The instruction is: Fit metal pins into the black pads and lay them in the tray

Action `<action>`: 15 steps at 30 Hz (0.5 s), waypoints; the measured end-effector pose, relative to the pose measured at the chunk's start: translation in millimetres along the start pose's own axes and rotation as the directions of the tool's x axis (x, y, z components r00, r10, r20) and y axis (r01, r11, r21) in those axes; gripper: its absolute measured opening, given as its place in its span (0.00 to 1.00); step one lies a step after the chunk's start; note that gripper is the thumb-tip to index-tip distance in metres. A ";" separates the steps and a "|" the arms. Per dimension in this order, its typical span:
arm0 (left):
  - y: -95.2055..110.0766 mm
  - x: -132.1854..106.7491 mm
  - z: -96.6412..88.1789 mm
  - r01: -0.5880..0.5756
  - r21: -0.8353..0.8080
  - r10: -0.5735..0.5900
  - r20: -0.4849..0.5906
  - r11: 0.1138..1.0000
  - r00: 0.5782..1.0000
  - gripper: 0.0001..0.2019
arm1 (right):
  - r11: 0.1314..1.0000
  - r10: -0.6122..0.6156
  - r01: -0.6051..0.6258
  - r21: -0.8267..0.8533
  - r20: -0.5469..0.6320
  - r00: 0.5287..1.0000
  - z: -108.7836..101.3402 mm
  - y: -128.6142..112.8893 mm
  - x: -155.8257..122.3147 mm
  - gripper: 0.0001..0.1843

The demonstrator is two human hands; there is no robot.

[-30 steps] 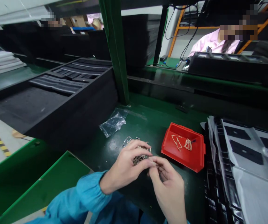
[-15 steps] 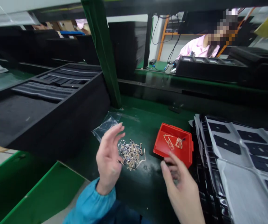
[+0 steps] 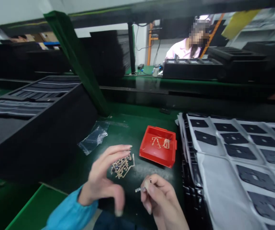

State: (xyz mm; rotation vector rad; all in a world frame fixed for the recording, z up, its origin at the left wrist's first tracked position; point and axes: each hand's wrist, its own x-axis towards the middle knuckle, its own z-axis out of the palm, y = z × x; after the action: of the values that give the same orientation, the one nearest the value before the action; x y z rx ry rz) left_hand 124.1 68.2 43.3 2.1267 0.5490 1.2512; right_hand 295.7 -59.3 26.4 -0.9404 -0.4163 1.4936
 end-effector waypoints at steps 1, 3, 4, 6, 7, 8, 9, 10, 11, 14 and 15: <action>4.0 20.2 4.6 0.001 -0.066 0.004 0.078 0.998 0.997 0.25 | 1.000 -0.031 0.031 0.000 -0.029 0.999 -6.8 6.6 -0.5 0.23; 13.4 72.8 34.7 0.028 -0.146 0.005 0.220 0.989 0.976 0.15 | 0.996 -0.078 0.075 -0.041 -0.091 0.993 -18.2 22.4 -1.5 0.24; 18.1 101.3 59.6 -0.004 -0.120 0.044 0.331 0.993 0.943 0.14 | 0.994 -0.087 0.080 -0.068 -0.109 0.990 -22.0 30.3 -1.9 0.25; 25.6 152.1 120.6 -0.143 0.115 0.048 0.591 0.983 0.805 0.13 | 0.990 -0.094 0.081 -0.113 -0.117 0.989 -25.8 43.1 -2.4 0.27; 27.1 171.5 151.8 -0.158 0.160 0.026 0.616 0.974 0.788 0.12 | 0.988 -0.099 0.084 -0.129 -0.114 0.989 -26.3 47.4 -2.5 0.28; 26.6 186.1 180.2 -0.163 0.189 0.011 0.622 0.968 0.783 0.11 | 0.986 -0.106 0.090 -0.143 -0.112 0.988 -26.6 50.4 -2.5 0.29; 24.0 196.0 204.2 -0.163 0.210 -0.006 0.630 0.964 0.777 0.14 | 0.983 -0.116 0.098 -0.154 -0.111 0.987 -26.9 52.2 -2.5 0.30; 19.8 201.9 222.3 -0.150 0.212 -0.017 0.628 0.966 0.778 0.16 | 0.981 -0.126 0.107 -0.161 -0.111 0.986 -27.6 53.2 -2.4 0.30; 14.5 205.0 234.1 -0.136 0.210 -0.027 0.630 0.968 0.776 0.17 | 0.979 -0.138 0.119 -0.165 -0.112 0.984 -28.6 53.8 -2.4 0.30; 0.8 207.4 230.8 -0.066 0.147 -0.039 0.614 0.987 0.789 0.16 | 0.972 -0.187 0.168 -0.167 -0.105 0.977 -33.3 56.0 -4.3 0.29; -1.1 207.5 218.4 -0.031 0.111 -0.040 0.585 0.993 0.810 0.14 | 0.967 -0.211 0.193 -0.169 -0.100 0.972 -34.7 56.9 -6.4 0.29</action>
State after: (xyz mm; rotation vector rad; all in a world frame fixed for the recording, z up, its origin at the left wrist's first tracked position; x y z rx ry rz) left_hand 414.0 133.9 92.4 2.4454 0.3511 0.4979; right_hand 284.1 -84.6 -34.5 -1.0715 -0.5350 1.2266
